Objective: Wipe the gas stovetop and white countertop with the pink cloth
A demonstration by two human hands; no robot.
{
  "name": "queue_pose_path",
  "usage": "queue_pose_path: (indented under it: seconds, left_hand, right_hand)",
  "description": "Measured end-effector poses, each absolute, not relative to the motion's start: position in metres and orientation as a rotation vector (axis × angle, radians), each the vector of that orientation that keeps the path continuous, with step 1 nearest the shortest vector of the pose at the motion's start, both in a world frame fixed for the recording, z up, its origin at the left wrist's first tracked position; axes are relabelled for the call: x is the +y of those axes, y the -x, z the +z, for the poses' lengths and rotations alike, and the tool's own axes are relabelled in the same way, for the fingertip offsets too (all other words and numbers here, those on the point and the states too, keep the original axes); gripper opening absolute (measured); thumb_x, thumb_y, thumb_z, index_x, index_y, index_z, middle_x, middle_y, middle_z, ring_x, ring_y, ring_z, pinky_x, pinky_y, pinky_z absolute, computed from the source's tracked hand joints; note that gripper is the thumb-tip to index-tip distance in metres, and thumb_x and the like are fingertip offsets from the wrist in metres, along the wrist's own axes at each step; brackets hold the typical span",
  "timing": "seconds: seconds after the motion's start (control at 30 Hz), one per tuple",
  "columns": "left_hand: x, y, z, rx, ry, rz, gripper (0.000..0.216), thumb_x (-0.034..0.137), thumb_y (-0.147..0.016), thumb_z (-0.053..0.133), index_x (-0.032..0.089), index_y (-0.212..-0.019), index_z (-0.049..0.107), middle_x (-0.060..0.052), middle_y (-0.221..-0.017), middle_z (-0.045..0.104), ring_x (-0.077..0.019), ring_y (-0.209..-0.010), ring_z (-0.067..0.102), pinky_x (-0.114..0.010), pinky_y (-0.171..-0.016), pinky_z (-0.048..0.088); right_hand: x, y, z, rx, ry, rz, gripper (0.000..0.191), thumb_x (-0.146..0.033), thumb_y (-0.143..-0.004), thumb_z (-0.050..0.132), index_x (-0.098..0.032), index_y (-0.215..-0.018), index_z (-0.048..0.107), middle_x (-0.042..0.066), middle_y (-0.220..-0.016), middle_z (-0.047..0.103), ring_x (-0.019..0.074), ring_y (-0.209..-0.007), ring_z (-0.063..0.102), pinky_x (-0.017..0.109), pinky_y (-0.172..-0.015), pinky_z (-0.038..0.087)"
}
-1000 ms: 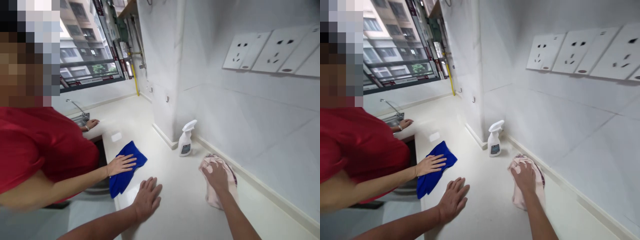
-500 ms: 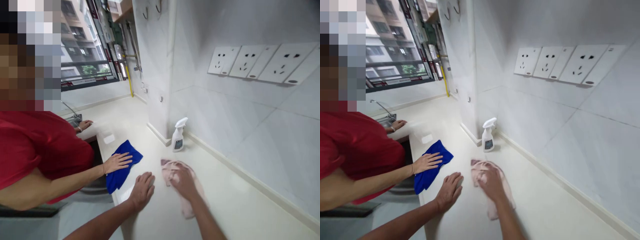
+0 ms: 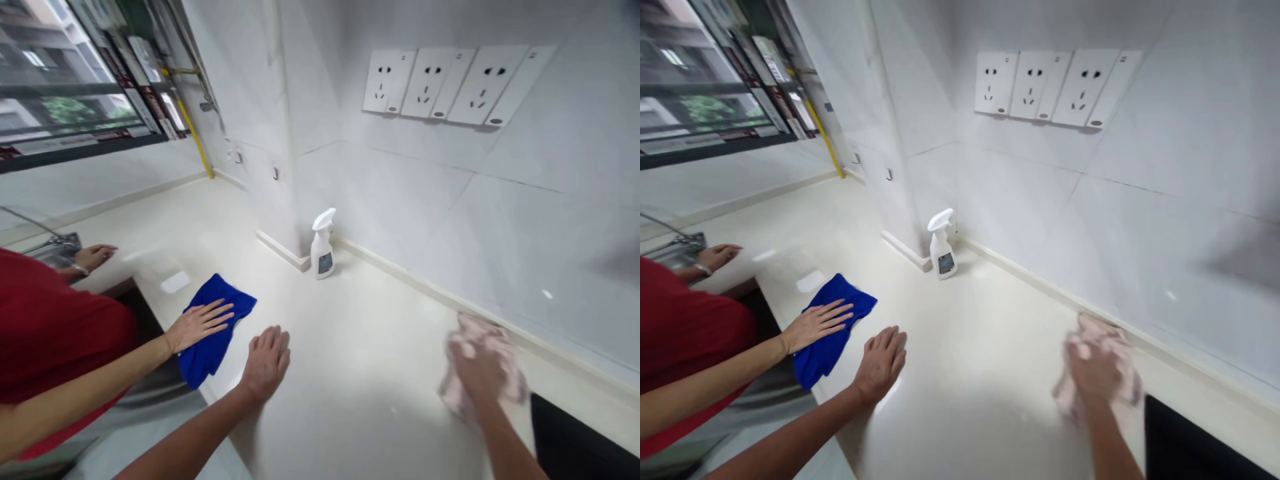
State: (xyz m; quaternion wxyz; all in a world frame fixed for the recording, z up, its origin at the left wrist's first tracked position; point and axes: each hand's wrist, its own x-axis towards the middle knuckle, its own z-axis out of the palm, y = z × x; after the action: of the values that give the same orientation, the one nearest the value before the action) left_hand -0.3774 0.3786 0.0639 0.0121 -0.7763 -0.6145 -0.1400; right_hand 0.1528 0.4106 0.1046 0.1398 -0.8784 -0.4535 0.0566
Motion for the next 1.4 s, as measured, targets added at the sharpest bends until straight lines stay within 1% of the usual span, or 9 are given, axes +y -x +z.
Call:
queue_pose_path:
  seconds: [0.1, 0.17, 0.37, 0.43, 0.53, 0.7, 0.83, 1.23, 1.4]
  left_hand:
    - [0.381, 0.378, 0.066, -1.904, 2.427, -0.459, 0.042, 0.036, -0.104, 0.043, 0.019, -0.137, 0.063, -0.018, -0.146, 0.06, -0.0348, -0.138, 0.049, -0.056, -0.111, 0.038]
    - [0.382, 0.378, 0.067, -1.89, 2.435, -0.489, 0.043, 0.037, -0.105, 0.043, 0.019, -0.137, 0.063, -0.018, -0.145, 0.061, -0.0345, -0.138, 0.05, -0.055, -0.111, 0.038]
    - [0.386, 0.385, 0.066, -1.878, 2.431, -0.553, 0.039, 0.036, -0.104, 0.043, 0.021, -0.128, 0.069, -0.016, -0.141, 0.064, -0.0321, -0.132, 0.056, -0.051, -0.108, 0.042]
    - [0.389, 0.387, 0.065, -1.884, 2.429, -0.553, 0.04, 0.035, -0.104, 0.041, 0.021, -0.128, 0.069, -0.016, -0.141, 0.065, -0.0319, -0.133, 0.056, -0.05, -0.108, 0.043]
    - [0.391, 0.387, 0.065, -1.889, 2.429, -0.559, 0.043, 0.035, -0.104, 0.039, 0.02, -0.133, 0.067, -0.016, -0.142, 0.065, -0.0324, -0.135, 0.056, -0.051, -0.108, 0.042]
    - [0.393, 0.382, 0.07, -1.901, 2.423, -0.505, 0.045, 0.035, -0.106, 0.035, 0.018, -0.132, 0.067, -0.018, -0.143, 0.063, -0.0333, -0.137, 0.054, -0.053, -0.109, 0.041]
    - [0.394, 0.378, 0.075, -1.925, 2.426, -0.434, 0.046, 0.034, -0.106, 0.036, 0.016, -0.136, 0.064, -0.02, -0.147, 0.06, -0.0356, -0.137, 0.053, -0.056, -0.11, 0.041]
    - [0.398, 0.371, 0.075, -1.972, 2.453, -0.451, 0.043, 0.03, -0.101, 0.044, 0.013, -0.134, 0.066, -0.022, -0.147, 0.058, -0.0381, -0.136, 0.05, -0.061, -0.112, 0.037]
    - [0.391, 0.373, 0.073, -1.987, 2.531, -0.736, 0.039, 0.029, -0.098, 0.05, 0.014, -0.129, 0.069, -0.024, -0.144, 0.058, -0.0395, -0.138, 0.049, -0.063, -0.114, 0.039]
  right_hand:
    - [0.442, -0.048, 0.105, -1.687, 2.247, 0.32, 0.046, -0.048, -0.093, 0.051, -0.017, -0.117, 0.075, 0.02, -0.138, 0.062, 0.0374, -0.138, 0.049, 0.052, -0.11, 0.039]
    - [0.442, 0.027, 0.104, -1.883, 2.041, 0.404, 0.037, -0.044, -0.092, 0.061, -0.021, -0.117, 0.075, 0.013, -0.151, 0.056, 0.0378, -0.15, 0.036, 0.053, -0.119, 0.03]
    - [0.352, 0.16, 0.096, -2.275, 1.385, 0.572, 0.052, -0.057, -0.09, 0.07, -0.027, -0.132, 0.068, 0.006, -0.162, 0.049, 0.0279, -0.156, 0.031, 0.046, -0.13, 0.017]
    - [0.335, 0.146, 0.091, -2.301, 1.287, 0.585, 0.053, -0.058, -0.088, 0.071, -0.029, -0.132, 0.068, 0.004, -0.161, 0.051, 0.027, -0.154, 0.036, 0.045, -0.13, 0.019]
    - [0.346, 0.064, 0.086, -2.113, 1.631, 0.497, 0.037, -0.05, -0.087, 0.072, -0.033, -0.119, 0.073, 0.002, -0.147, 0.063, 0.0264, -0.142, 0.049, 0.047, -0.125, 0.03]
    - [0.362, -0.136, 0.087, -1.673, 2.195, 0.305, 0.038, -0.04, -0.093, 0.059, -0.019, -0.123, 0.07, 0.02, -0.15, 0.055, 0.0404, -0.15, 0.038, 0.066, -0.119, 0.029]
    - [0.317, -0.21, 0.077, -1.586, 2.336, 0.272, 0.046, -0.043, -0.092, 0.063, -0.015, -0.129, 0.069, 0.022, -0.144, 0.058, 0.039, -0.151, 0.038, 0.058, -0.121, 0.032]
    - [0.11, -0.073, 0.047, -1.526, 2.342, 0.061, 0.056, -0.061, -0.098, 0.047, -0.017, -0.125, 0.071, 0.018, -0.149, 0.059, 0.0331, -0.154, 0.035, 0.055, -0.127, 0.029]
    - [0.035, -0.029, 0.041, -1.45, 2.338, -0.023, 0.059, -0.067, -0.096, 0.048, -0.018, -0.12, 0.07, 0.018, -0.148, 0.06, 0.0334, -0.154, 0.036, 0.053, -0.127, 0.032]
